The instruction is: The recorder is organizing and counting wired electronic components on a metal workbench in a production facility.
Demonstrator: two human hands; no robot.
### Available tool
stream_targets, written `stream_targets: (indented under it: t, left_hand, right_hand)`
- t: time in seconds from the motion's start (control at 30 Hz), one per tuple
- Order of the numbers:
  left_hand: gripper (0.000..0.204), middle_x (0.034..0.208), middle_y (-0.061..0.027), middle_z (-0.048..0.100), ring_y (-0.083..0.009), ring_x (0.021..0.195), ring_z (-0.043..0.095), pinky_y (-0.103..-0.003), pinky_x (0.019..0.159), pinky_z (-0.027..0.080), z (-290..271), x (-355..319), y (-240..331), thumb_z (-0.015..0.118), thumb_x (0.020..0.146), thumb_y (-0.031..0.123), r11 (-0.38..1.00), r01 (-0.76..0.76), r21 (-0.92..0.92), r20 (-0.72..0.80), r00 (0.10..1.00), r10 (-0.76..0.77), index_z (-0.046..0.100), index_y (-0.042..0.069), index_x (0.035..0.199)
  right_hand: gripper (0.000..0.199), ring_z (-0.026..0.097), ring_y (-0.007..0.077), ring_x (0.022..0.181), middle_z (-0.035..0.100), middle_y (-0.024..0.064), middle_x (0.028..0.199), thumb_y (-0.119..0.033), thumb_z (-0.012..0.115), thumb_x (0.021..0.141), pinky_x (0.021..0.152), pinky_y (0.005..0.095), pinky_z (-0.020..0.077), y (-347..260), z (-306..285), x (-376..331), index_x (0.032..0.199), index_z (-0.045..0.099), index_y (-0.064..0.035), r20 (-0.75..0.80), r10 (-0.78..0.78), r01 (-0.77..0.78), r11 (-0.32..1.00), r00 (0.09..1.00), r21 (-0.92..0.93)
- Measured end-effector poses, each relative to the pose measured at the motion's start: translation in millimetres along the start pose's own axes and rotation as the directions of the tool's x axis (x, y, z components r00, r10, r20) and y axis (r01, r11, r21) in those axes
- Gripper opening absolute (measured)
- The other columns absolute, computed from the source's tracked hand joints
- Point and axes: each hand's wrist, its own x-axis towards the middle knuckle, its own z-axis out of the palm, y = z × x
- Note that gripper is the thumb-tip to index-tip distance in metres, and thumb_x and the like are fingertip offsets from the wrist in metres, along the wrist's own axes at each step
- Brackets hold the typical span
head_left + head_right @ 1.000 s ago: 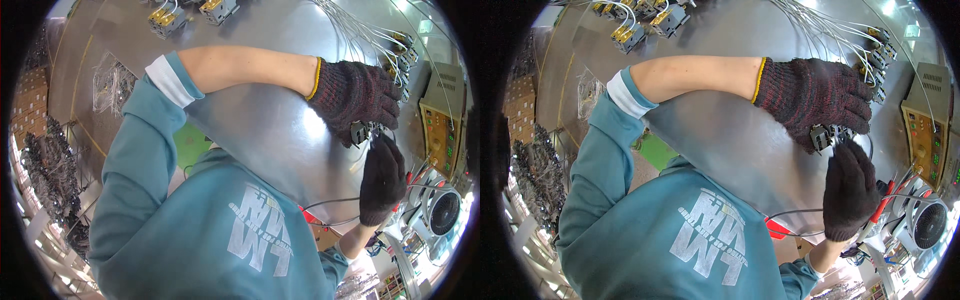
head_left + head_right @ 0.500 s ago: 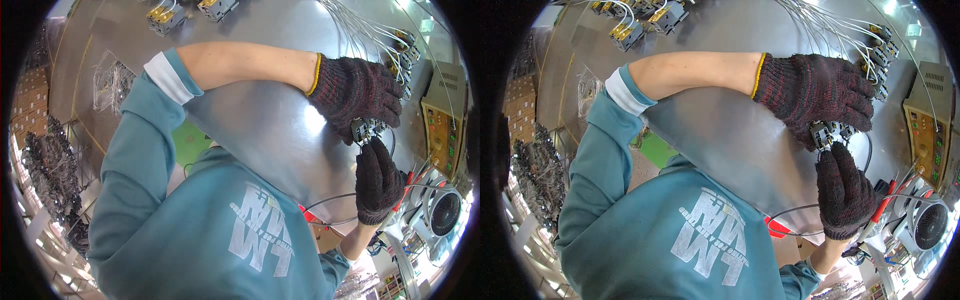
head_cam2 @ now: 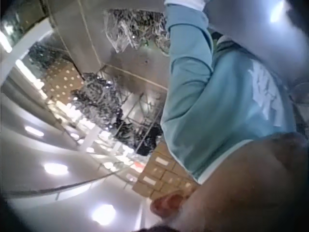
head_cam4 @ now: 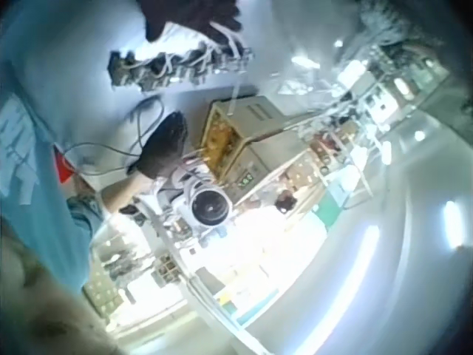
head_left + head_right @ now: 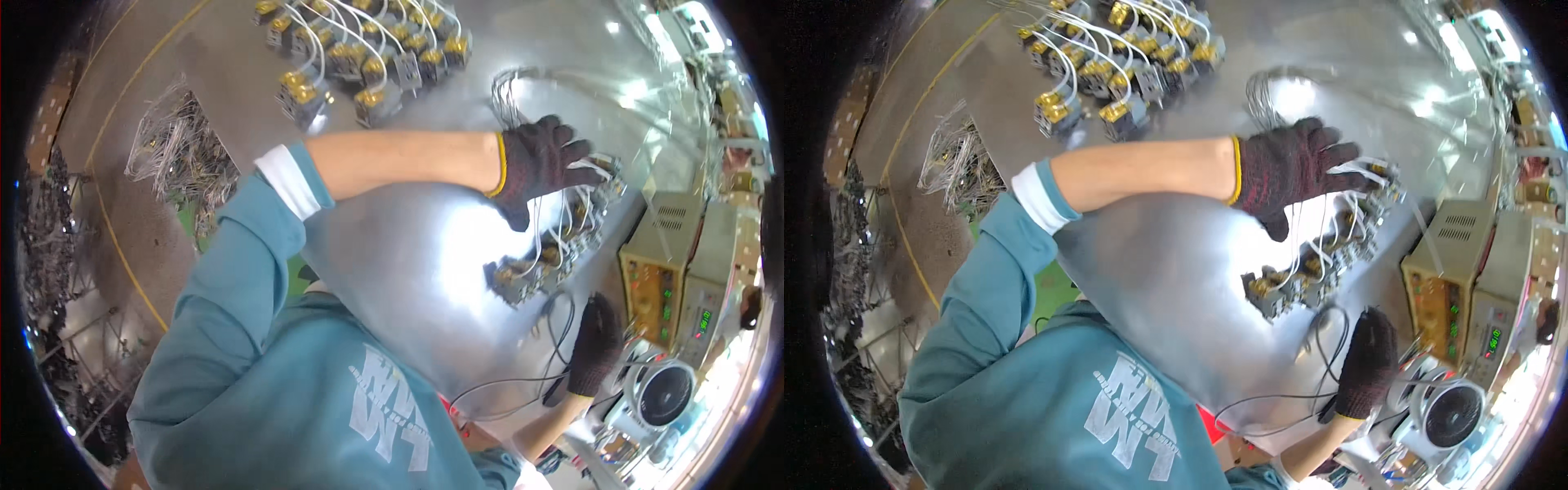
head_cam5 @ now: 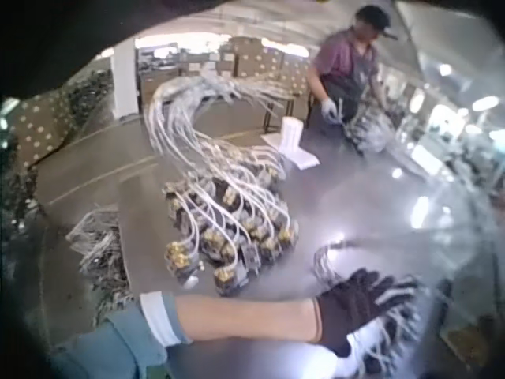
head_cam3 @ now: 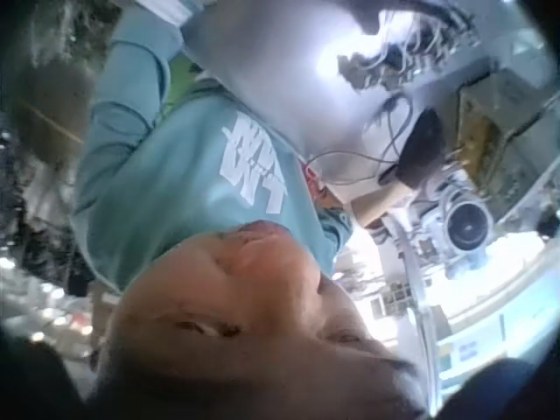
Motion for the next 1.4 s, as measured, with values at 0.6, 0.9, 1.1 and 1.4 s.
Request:
stream_targets:
  t: [0.6, 0.9, 1.1, 1.4]
  left_hand:
    - [0.079, 0.123, -0.0153, 0.075, -0.0380, 0.115, 0.070, -0.050, 0.105, 0.053, 7, 19, -9, 0.090, 0.072, 0.045, 0.889, -0.277, -0.364, -0.013, 0.956, 0.293, 0.071, 0.014, 0.141]
    - [0.027, 0.080, -0.0145, 0.070, -0.0318, 0.081, 0.069, -0.045, 0.066, 0.053, -30, 12, 19, 0.075, 0.062, 0.028, 0.911, 0.189, 0.366, -0.192, 0.973, -0.125, 0.077, 0.003, 0.073]
    - [0.032, 0.100, -0.0350, 0.074, -0.0303, 0.074, 0.067, -0.036, 0.054, 0.050, -45, 29, 35, 0.067, 0.080, 0.017, 0.588, 0.471, 0.658, -0.552, 0.832, -0.048, 0.076, -0.009, 0.095]
    - [0.037, 0.117, -0.0318, 0.074, -0.0487, 0.114, 0.071, -0.054, 0.095, 0.059, -71, 22, 47, 0.064, 0.090, 0.019, 0.455, 0.329, 0.827, -0.428, 0.894, 0.131, 0.076, -0.011, 0.107]
  right_hand:
    - [0.071, 0.052, 0.0467, 0.136, 0.056, 0.0140, 0.149, -0.060, 0.089, 0.075, 0.109, 0.0666, 0.0439, -150, 40, 0, 0.136, 0.069, -0.0304, 0.031, -0.774, 0.774, 0.629, 0.632, -0.074]
    - [0.055, 0.061, 0.0483, 0.129, 0.066, 0.0177, 0.139, -0.039, 0.085, 0.081, 0.099, 0.0556, 0.0540, -150, 58, 80, 0.131, 0.074, -0.0196, -0.092, -0.682, 0.671, 0.731, 0.726, -0.125]
    - [0.069, 0.047, 0.0403, 0.149, 0.054, 0.0206, 0.158, -0.039, 0.079, 0.088, 0.122, 0.0518, 0.0390, -95, 57, 249, 0.150, 0.061, -0.0166, -0.057, -0.603, 0.601, 0.797, 0.795, -0.055]
    - [0.094, 0.050, 0.0419, 0.148, 0.053, 0.0219, 0.160, -0.035, 0.088, 0.086, 0.124, 0.0499, 0.0403, -239, 41, 286, 0.163, 0.043, -0.0073, -0.139, -0.770, 0.783, 0.613, 0.623, 0.107]
